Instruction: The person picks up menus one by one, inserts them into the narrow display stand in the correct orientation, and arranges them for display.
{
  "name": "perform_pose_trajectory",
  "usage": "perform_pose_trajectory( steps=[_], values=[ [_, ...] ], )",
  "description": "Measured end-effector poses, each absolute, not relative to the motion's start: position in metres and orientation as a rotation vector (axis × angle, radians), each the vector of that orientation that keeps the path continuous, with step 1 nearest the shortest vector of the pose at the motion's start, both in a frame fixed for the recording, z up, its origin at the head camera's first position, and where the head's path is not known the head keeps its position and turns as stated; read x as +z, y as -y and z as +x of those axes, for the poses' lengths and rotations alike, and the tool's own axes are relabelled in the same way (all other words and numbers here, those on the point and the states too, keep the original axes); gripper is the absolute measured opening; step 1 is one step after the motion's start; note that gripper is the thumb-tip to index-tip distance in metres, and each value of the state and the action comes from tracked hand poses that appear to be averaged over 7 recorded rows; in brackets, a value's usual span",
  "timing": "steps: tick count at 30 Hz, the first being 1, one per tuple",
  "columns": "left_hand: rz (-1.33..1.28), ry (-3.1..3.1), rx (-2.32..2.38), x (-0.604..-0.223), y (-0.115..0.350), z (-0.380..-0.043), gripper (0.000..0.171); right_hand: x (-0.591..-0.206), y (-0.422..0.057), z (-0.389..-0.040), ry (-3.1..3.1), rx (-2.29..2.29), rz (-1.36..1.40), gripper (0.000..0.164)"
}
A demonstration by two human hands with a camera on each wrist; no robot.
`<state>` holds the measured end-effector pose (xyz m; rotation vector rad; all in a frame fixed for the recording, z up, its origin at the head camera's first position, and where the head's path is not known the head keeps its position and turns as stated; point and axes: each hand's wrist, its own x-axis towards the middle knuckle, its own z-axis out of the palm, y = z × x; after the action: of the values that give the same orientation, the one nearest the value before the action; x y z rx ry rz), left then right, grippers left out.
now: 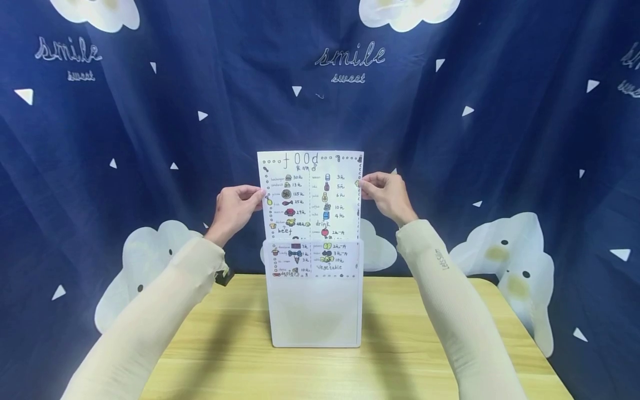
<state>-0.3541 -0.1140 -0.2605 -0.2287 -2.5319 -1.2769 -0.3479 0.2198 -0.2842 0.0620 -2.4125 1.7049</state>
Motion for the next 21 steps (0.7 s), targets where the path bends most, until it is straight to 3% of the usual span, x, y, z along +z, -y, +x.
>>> perform_pose_trajectory(
  steps=[21],
  values=[
    [-0.222,2.540,-1.354,-0.271,0.115,-0.353,0.020,-0.288,-0.223,-0.347,2.390,1.728,0.090,0.030]
  ],
)
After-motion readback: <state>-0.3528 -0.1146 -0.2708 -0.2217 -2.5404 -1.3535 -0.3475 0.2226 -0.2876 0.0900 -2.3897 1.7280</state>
